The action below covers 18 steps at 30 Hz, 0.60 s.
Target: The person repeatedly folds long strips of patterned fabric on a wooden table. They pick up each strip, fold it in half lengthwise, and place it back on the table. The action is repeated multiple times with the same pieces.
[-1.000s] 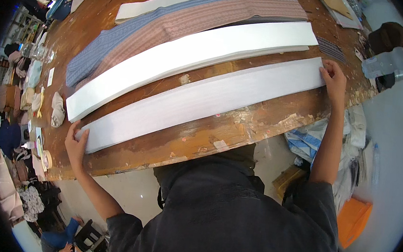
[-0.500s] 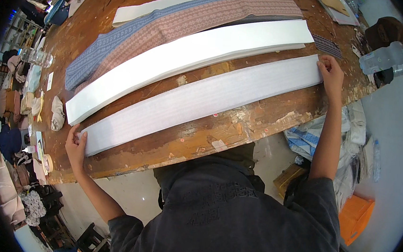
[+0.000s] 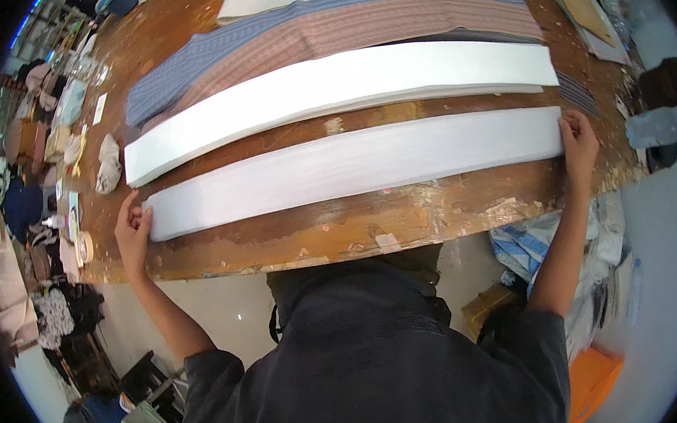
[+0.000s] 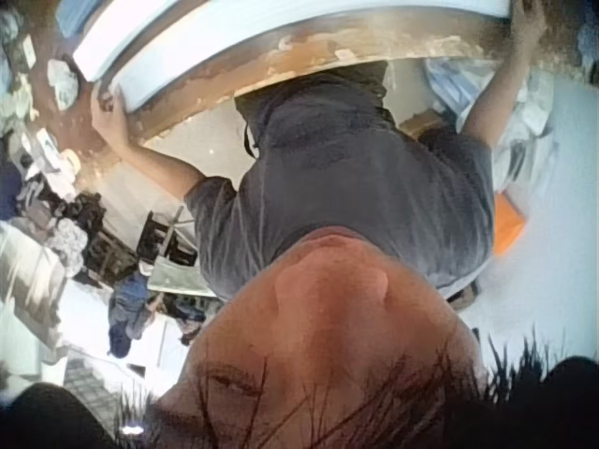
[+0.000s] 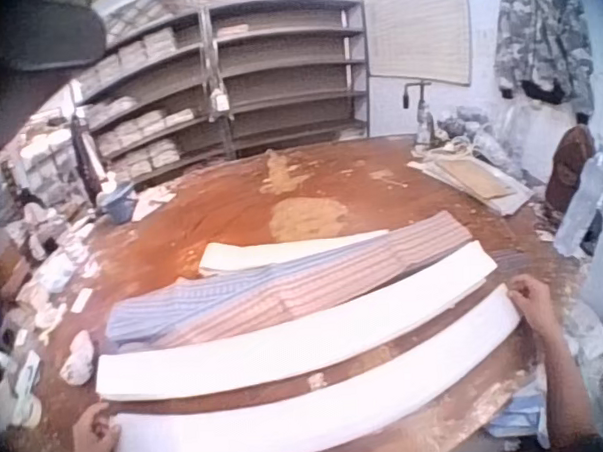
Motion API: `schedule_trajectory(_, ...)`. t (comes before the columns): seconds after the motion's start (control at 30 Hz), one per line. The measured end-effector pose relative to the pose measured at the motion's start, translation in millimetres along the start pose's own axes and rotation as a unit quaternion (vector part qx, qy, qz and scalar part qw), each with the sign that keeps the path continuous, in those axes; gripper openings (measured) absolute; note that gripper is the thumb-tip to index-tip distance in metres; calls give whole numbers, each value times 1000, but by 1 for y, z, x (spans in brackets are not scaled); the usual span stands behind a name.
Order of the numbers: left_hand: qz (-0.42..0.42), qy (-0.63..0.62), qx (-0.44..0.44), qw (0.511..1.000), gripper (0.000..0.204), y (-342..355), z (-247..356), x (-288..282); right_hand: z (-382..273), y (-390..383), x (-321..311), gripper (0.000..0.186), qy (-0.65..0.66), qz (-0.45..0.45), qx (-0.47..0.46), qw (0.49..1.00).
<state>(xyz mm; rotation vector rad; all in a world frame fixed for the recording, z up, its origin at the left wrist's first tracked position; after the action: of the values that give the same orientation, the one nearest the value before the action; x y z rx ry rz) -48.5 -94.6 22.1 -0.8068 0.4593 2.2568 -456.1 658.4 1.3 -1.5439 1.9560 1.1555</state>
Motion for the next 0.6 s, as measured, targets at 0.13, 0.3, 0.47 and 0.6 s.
schedule_trajectory(0.13,-3,-18,-16,1000,42,-4,-2,-1,11,4,3,25,1,-9,10,1000)
schedule_trajectory(0.3,12,-16,-17,1000,40,-3,-3,-1,13,2,2,24,12,-6,9,1000)
schedule_trajectory(0.47,23,-15,-20,999,38,-2,-5,-1,10,2,5,24,26,-13,-2,1000)
schedule_trajectory(0.6,25,-10,-23,999,38,-1,-5,1,14,3,4,24,-10,-21,6,1000)
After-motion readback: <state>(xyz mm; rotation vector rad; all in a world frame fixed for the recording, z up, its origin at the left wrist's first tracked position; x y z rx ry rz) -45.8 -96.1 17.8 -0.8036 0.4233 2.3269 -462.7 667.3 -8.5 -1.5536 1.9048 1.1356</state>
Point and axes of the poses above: each hand's wrist, its own y-axis towards the middle knuckle, its own x-axis out of the palm, z = x × y, the point moved 9 cm from there along y, towards the middle knuckle, and after that the axes turned 3 degrees about z, right-handed, at the moved point
